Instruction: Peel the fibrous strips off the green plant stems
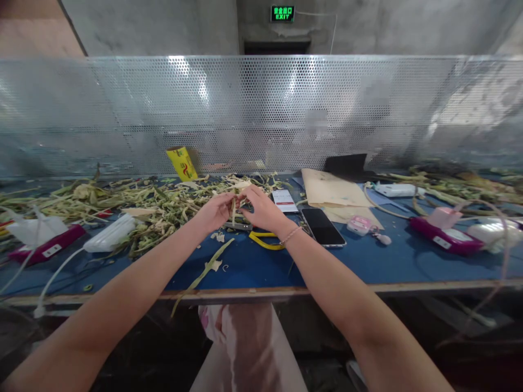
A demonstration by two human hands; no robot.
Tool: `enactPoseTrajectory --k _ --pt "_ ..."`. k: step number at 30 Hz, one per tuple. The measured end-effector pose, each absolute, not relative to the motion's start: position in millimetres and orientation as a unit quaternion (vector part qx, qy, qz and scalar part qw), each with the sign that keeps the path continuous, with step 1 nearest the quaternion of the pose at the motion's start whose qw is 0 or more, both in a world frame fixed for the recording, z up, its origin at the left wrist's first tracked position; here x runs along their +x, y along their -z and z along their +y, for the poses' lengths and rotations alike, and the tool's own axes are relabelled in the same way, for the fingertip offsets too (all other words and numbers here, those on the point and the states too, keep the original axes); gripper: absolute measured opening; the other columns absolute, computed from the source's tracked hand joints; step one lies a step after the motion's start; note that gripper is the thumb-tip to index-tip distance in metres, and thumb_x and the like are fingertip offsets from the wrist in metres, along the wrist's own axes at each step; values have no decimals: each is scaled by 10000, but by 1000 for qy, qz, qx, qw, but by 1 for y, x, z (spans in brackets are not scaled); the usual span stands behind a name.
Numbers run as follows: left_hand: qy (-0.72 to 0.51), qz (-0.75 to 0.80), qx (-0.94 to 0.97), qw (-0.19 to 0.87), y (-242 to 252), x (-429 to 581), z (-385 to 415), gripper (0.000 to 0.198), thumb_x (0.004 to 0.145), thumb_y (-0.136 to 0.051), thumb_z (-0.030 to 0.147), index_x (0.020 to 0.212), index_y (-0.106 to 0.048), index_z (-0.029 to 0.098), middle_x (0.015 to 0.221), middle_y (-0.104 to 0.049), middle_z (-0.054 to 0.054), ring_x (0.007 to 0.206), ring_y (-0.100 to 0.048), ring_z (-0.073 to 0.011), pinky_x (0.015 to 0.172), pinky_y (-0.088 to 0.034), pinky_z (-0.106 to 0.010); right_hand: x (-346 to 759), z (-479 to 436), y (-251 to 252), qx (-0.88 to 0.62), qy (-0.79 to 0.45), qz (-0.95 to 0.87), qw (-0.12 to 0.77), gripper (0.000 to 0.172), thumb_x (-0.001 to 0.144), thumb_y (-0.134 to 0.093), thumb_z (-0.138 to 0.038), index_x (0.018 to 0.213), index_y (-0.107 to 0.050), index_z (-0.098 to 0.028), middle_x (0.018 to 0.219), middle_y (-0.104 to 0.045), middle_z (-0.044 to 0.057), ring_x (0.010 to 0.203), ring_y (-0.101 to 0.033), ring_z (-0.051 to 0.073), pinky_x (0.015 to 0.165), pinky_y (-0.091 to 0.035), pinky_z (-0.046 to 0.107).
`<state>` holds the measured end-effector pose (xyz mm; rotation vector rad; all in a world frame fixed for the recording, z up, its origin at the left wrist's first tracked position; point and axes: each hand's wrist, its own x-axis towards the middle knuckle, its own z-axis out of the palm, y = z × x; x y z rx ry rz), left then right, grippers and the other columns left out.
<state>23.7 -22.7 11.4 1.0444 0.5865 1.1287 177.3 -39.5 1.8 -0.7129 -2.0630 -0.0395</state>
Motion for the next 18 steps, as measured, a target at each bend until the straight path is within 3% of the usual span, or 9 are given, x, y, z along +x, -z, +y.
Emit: enactPoseTrajectory --k 8,12,18 --pt "-503 288 461 672 -11 28 -25 92 659 -653 172 635 -601 100 521 -557 -1 486 -503 -73 428 -352 -189 172 -38 4 -282 97 -844 445 284 715 -609 -302 930 -457 -196 944 -495 111 961 -472 255 834 -441 467" --pt "-524 297 440 667 -9 31 -26 99 643 -669 169 612 -600 105 544 -581 -5 517 -523 -74 428 -337 -178 167 -40 4 -286 120 -841 444 231 724 -590 -314 877 -460 -199 876 -488 96 920 -471 250 827 -442 456" --pt "-534 271 454 660 -6 33 -26 86 630 -682 136 603 -612 93 582 -596 -9 543 -520 -48 515 -379 -162 164 -42 3 -318 108 -819 465 67 769 -490 -198 825 -455 -201 856 -487 96 886 -477 233 800 -446 420"
